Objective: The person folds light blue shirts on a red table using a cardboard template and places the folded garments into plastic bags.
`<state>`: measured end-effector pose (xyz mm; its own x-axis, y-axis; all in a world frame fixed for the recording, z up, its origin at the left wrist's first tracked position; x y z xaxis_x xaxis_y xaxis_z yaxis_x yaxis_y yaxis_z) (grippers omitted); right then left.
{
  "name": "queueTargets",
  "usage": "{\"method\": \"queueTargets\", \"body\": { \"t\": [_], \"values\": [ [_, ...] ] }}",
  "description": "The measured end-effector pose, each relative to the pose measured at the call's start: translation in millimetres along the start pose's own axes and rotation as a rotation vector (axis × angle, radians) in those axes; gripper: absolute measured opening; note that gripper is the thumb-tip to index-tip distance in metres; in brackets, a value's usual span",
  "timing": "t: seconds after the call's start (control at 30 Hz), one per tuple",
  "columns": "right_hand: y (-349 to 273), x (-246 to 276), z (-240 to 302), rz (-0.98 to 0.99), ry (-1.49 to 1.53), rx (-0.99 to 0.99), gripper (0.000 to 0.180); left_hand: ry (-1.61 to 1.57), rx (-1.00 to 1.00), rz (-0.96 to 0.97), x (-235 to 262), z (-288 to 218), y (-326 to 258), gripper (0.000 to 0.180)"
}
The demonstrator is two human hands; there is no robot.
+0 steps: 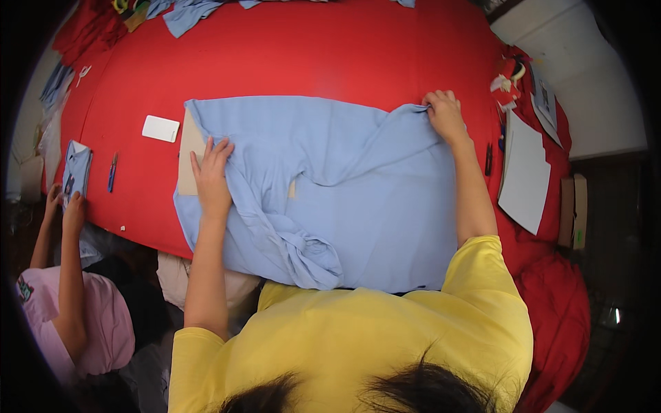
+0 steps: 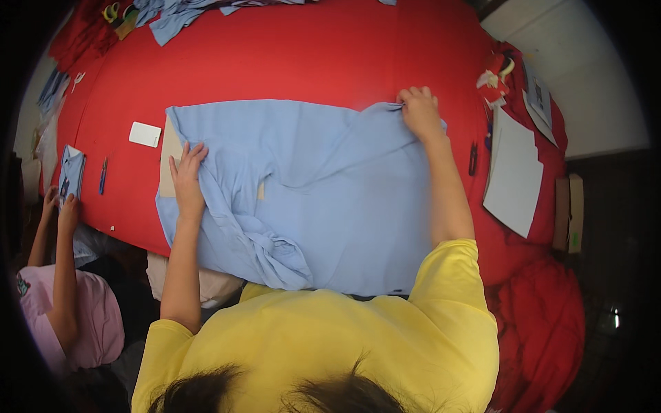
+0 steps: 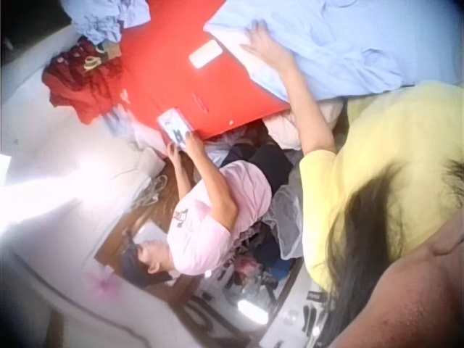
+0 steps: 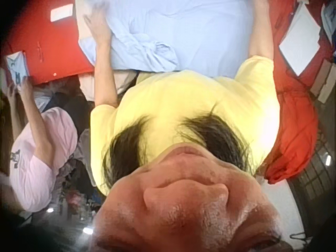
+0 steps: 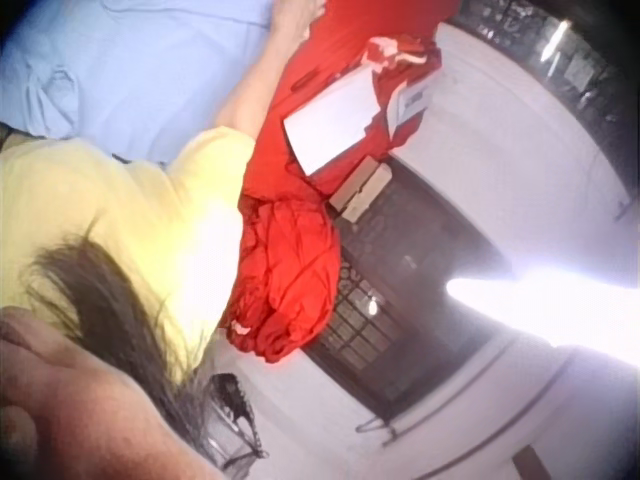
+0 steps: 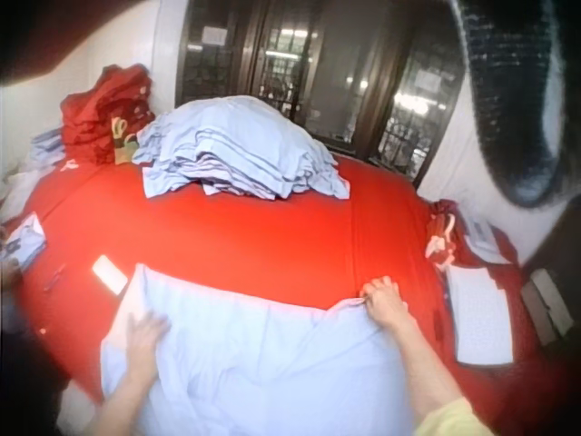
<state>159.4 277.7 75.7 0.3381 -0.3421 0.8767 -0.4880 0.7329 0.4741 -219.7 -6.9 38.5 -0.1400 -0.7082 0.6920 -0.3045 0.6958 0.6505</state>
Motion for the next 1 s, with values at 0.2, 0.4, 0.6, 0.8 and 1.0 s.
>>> {"method": "queueTargets", "body": {
  "t": [0.2, 0.4, 0.6, 0.8, 1.0],
  "values": [
    [-113, 97, -48, 0.043, -0.211, -0.292, 0.015, 0.025, 0.172, 0.076, 2, 17, -13, 0.042],
    [-141, 90, -50, -0.183, 0.059, -0.442, 0.028, -0.097, 0.007, 0.323, 12, -1, 0, 0.055],
    [-122, 18, -56, -0.104, -0.262, -0.592, 0.060, -0.072, -0.116, 0.258, 12, 10, -9, 0.060],
    [-117, 33, 83, -0.030, 0.252, -0.500, 0.050, -0.047, -0.264, 0.048, 44, -12, -2, 0.033],
    [-226, 78, 347, 0.375, 0.492, 0.129, 0.043, -0.180, -0.186, 0.239, 12, 14, -5, 0.034]
  ]
}}
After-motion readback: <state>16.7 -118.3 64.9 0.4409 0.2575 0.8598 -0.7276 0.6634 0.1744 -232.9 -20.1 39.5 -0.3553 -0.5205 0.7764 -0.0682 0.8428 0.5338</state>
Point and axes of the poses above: each hand's wrist, its own y-axis towards the middle knuckle, its own x-axis out of the back of the hand, z = x × y, the point moved 10 cm from there along y, towards the middle knuckle, and after that the axes turned 14 degrees about -z, right-handed, at the moved point
